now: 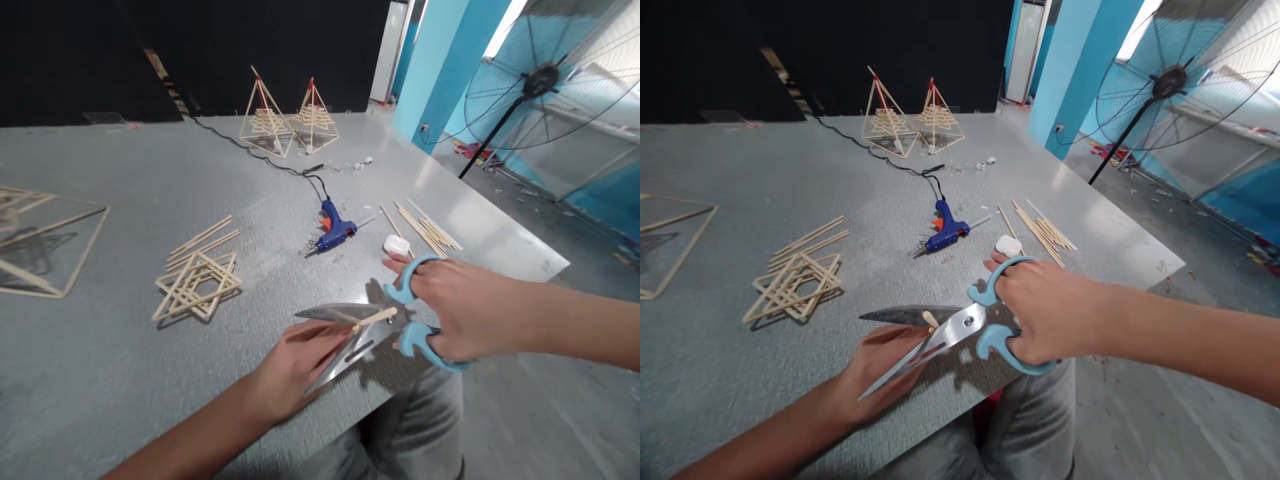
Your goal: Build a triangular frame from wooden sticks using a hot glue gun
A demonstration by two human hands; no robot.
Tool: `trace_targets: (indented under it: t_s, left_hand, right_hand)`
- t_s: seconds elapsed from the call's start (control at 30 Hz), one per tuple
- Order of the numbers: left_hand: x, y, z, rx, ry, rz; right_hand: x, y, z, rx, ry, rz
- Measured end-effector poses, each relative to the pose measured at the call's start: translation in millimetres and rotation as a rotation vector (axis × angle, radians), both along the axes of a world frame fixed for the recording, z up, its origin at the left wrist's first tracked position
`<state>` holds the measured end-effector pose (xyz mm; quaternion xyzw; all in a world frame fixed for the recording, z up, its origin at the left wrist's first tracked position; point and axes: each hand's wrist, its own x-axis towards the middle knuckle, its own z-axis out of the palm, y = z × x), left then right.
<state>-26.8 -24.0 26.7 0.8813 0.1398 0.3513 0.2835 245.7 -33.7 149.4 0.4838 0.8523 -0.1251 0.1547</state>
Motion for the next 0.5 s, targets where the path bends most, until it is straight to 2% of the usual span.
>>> trace_targets:
  t_s: [0.5]
  left_hand:
    - [1.3, 0.9, 0.7, -0.031, -0.023, -0.036]
  right_hand:
    - [-0.5, 0.3, -0.3, 0.001, -0.022, 0.011]
